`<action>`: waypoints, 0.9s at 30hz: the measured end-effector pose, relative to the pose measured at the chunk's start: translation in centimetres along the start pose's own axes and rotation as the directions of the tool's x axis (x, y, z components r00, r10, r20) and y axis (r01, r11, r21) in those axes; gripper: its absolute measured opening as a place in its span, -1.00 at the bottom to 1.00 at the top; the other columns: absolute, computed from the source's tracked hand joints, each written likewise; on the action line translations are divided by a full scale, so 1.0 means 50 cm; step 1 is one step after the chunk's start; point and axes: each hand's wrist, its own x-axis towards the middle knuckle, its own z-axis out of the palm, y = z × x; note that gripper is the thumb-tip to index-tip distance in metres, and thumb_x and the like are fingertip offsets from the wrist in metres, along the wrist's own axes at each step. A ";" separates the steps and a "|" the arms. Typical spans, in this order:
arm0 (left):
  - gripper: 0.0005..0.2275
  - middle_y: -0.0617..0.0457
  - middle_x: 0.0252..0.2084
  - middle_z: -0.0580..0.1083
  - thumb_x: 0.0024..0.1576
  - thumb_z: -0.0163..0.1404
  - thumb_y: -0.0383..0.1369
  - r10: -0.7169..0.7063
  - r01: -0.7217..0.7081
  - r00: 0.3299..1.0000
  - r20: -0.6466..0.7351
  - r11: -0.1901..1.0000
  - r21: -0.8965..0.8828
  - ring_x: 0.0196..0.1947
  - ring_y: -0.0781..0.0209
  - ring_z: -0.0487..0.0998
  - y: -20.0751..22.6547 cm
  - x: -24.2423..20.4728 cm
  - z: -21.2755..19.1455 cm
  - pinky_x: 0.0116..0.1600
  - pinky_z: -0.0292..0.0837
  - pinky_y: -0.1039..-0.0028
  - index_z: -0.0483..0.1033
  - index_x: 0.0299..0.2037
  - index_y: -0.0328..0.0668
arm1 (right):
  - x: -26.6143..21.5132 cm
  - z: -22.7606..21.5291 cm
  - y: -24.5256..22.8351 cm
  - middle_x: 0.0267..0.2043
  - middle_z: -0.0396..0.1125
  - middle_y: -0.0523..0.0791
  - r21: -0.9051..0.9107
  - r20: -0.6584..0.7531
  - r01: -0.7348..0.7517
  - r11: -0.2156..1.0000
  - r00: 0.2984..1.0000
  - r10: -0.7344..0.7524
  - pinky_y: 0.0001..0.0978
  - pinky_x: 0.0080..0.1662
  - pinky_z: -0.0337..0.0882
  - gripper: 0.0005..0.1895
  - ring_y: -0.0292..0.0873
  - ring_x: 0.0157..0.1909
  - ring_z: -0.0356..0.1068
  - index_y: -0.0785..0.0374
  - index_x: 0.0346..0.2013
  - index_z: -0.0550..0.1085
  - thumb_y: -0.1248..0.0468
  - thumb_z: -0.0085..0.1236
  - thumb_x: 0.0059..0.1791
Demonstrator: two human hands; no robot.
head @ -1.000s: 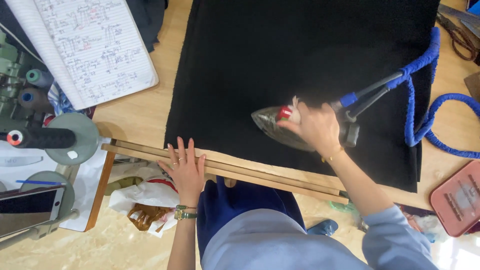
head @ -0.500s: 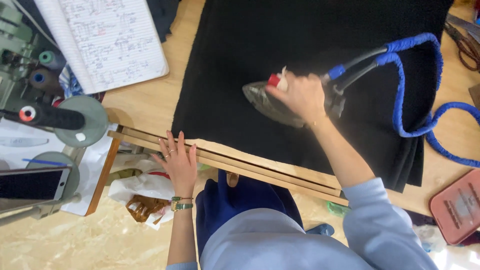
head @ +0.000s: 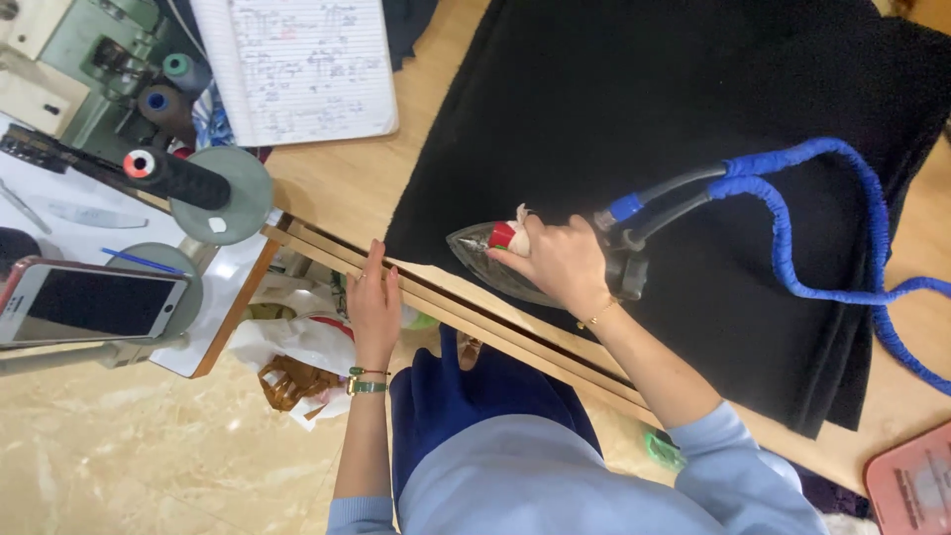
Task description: The person irons a large piece of black fabric on a wooden table using a steam iron. They smooth the fabric with their hands, fold it in half, and continue ironing the folded piece.
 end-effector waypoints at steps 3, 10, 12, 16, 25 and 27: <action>-0.60 -0.03 0.44 0.30 0.41 -0.26 -0.36 -0.011 0.012 1.000 0.022 0.998 -0.057 0.35 0.01 0.36 -0.001 0.004 -0.011 0.46 -0.18 -0.20 0.20 0.46 -0.12 | 0.036 -0.017 -0.034 -0.64 0.46 -0.14 0.054 0.014 0.041 0.998 0.999 -0.042 -0.35 -0.24 0.28 -0.38 -0.15 -0.53 0.53 0.14 -0.27 0.55 -0.37 0.10 -0.03; -0.59 -0.11 0.41 0.32 0.39 -0.33 -0.44 -0.133 0.155 0.984 0.116 0.965 -0.210 0.33 -0.08 0.37 0.022 0.016 -0.050 0.53 -0.34 0.00 0.19 0.46 -0.12 | 0.088 -0.016 -0.089 -0.62 0.47 -0.15 0.070 0.017 0.124 0.990 0.992 -0.126 -0.35 -0.26 0.26 -0.37 -0.18 -0.53 0.53 0.14 -0.26 0.55 -0.37 0.06 -0.01; -0.59 -0.12 0.40 0.33 0.38 -0.32 -0.46 -0.129 0.151 0.985 0.116 0.965 -0.216 0.32 -0.09 0.37 0.023 0.015 -0.055 0.53 -0.34 0.01 0.20 0.46 -0.12 | 0.089 -0.015 -0.096 -0.61 0.48 -0.14 0.076 0.021 0.127 0.989 0.991 -0.129 -0.35 -0.26 0.26 -0.37 -0.18 -0.52 0.54 0.15 -0.26 0.55 -0.37 0.06 0.00; -0.58 -0.15 0.41 0.31 0.38 -0.33 -0.44 -0.179 0.213 0.972 0.152 0.946 -0.246 0.38 -0.19 0.26 0.049 0.019 -0.070 0.54 -0.42 -0.01 0.19 0.47 -0.11 | 0.091 -0.018 -0.095 -0.61 0.48 -0.15 0.077 0.049 0.120 0.990 0.991 -0.124 -0.37 -0.25 0.24 -0.34 -0.19 -0.52 0.54 0.15 -0.22 0.54 -0.40 0.03 0.00; -0.57 -0.15 0.44 0.27 0.38 -0.33 -0.46 -0.146 0.182 0.976 0.160 0.954 -0.239 0.43 -0.17 0.20 0.036 0.019 -0.065 0.53 -0.42 -0.02 0.17 0.47 -0.12 | 0.094 -0.004 -0.094 -0.56 0.51 -0.09 0.110 0.107 0.087 0.990 0.989 -0.099 -0.32 -0.21 0.24 -0.23 -0.14 -0.46 0.57 0.20 -0.08 0.55 -0.44 -0.02 -0.01; -0.57 -0.14 0.45 0.26 0.38 -0.33 -0.45 -0.143 0.179 0.976 0.163 0.956 -0.232 0.43 -0.15 0.19 0.031 0.019 -0.063 0.53 -0.42 -0.01 0.15 0.48 -0.12 | 0.104 0.000 -0.098 -0.54 0.51 -0.07 0.133 0.120 0.074 0.988 0.989 -0.091 -0.31 -0.21 0.25 -0.21 -0.12 -0.45 0.57 0.22 -0.07 0.55 -0.45 -0.03 -0.02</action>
